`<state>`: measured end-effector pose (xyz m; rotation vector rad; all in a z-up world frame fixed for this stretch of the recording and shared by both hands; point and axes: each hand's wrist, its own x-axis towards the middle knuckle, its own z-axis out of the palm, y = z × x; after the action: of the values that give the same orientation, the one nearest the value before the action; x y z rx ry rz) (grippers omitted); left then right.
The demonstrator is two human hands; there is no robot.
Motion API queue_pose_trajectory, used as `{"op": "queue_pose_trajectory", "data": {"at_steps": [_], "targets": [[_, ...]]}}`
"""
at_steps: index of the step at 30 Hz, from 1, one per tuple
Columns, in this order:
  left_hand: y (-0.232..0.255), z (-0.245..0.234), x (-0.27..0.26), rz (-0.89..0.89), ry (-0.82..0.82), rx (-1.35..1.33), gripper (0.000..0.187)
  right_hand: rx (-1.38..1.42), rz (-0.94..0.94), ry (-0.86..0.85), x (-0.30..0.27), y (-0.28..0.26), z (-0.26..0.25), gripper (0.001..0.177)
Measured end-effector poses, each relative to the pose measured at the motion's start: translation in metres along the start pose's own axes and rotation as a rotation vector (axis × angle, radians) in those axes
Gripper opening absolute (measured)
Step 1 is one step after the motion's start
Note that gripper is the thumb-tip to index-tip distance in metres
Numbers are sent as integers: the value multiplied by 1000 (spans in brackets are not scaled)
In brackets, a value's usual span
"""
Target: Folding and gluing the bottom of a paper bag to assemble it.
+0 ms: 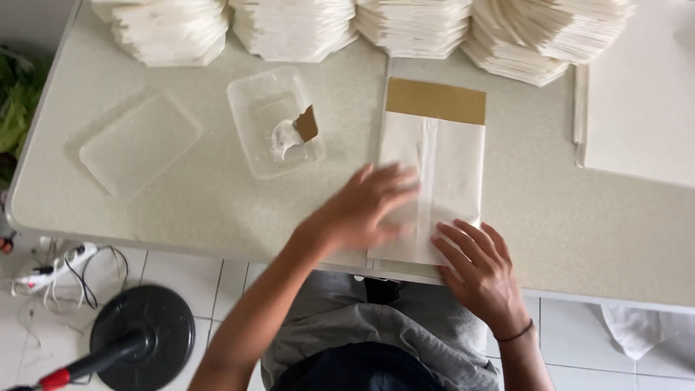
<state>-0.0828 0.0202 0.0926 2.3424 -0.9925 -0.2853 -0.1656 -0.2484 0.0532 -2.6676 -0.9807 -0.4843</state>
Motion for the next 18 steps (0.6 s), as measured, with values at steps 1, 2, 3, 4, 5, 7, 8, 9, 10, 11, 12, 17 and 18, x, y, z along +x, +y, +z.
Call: {"op": "queue_pose_trajectory", "data": {"at_steps": [1, 2, 3, 4, 5, 7, 8, 9, 10, 11, 12, 17, 18], "targets": [[7, 7, -9, 11, -7, 8, 64, -5, 10, 10, 0, -2, 1, 43], [13, 14, -16, 30, -14, 58, 72, -46, 1, 12, 2, -2, 1, 42], [18, 20, -25, 50, -21, 107, 80, -88, -9, 14, 4, -3, 1, 42], [18, 29, -26, 56, -28, 109, 80, -89, 0, 17, 4, -3, 4, 42], [18, 37, -28, 27, 36, 146, 73, -111, 65, 3, 4, -4, 8, 44], [19, 50, -30, -3, 104, 180, 66, -134, 126, -15, 2, -3, 12, 46], [20, 53, -31, -8, 141, 206, 68, -157, 141, -17, 1, -2, 14, 46], [22, 55, -31, -13, 179, 232, 71, -181, 157, -18, 1, -1, 15, 46], [25, 57, -31, -14, 185, 235, 71, -182, 151, -15, 2, -1, 14, 46], [29, 59, -30, -21, 212, 247, 73, -184, 158, -31, 3, 0, 13, 50], [33, 60, -30, -27, 236, 259, 75, -185, 168, -48, 4, -1, 12, 53], [44, 69, -25, -61, 285, 317, 67, -200, 190, -52, 14, -3, 10, 58], [44, 71, -23, -66, 302, 331, 64, -214, 203, -61, 15, -3, 9, 57]]}}
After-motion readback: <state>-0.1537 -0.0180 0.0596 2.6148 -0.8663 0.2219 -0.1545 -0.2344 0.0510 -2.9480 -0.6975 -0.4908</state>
